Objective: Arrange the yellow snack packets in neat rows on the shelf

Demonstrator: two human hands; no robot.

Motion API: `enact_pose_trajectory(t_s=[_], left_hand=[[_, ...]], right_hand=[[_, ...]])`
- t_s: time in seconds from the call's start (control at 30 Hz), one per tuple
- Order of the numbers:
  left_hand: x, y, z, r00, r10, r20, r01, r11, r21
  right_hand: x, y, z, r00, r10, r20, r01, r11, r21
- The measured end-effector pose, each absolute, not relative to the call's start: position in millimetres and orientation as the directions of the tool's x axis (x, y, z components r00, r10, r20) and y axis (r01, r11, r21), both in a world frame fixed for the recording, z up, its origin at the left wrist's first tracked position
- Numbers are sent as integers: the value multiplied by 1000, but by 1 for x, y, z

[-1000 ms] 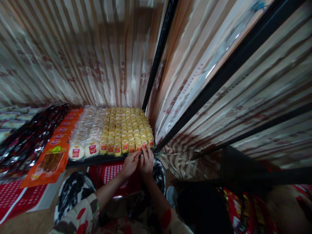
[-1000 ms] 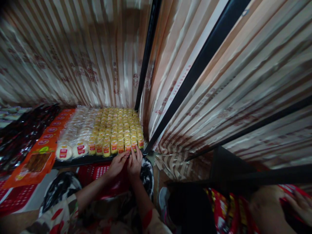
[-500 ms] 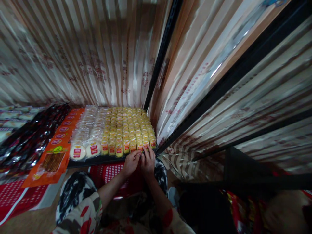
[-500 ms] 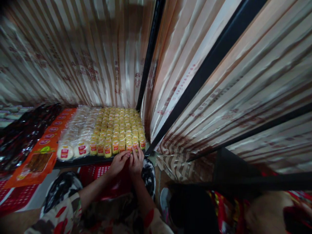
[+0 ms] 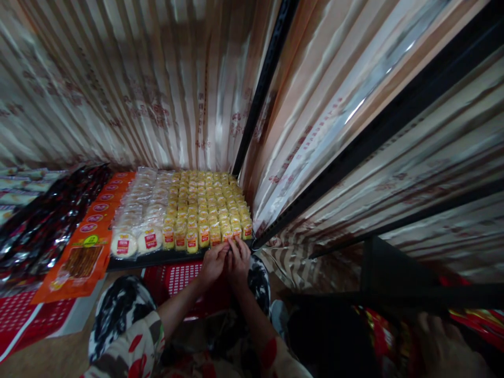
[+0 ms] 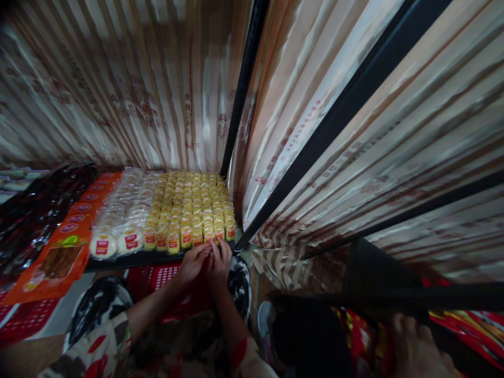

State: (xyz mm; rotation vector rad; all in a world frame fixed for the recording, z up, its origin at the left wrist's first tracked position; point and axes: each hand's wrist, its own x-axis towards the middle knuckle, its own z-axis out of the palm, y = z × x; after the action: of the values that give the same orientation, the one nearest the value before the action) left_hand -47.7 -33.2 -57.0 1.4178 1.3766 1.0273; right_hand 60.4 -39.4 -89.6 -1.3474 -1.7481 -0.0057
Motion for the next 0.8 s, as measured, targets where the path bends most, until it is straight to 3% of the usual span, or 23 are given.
enact_pose_trajectory(t_s=[0.23, 0.43, 0.8], left_hand=[[-50, -33, -54, 112, 992, 51, 419, -93, 903], [-49, -37, -57, 185, 975, 119, 433, -190, 881], [-52, -46, -62, 147, 976, 161, 466, -211, 859]], right_hand=[[60, -40, -90, -29, 757, 652, 755, 445, -482], [62, -41, -89, -12, 774, 634, 740, 433, -515], [61, -41, -86, -70, 753, 655, 712, 497, -496]])
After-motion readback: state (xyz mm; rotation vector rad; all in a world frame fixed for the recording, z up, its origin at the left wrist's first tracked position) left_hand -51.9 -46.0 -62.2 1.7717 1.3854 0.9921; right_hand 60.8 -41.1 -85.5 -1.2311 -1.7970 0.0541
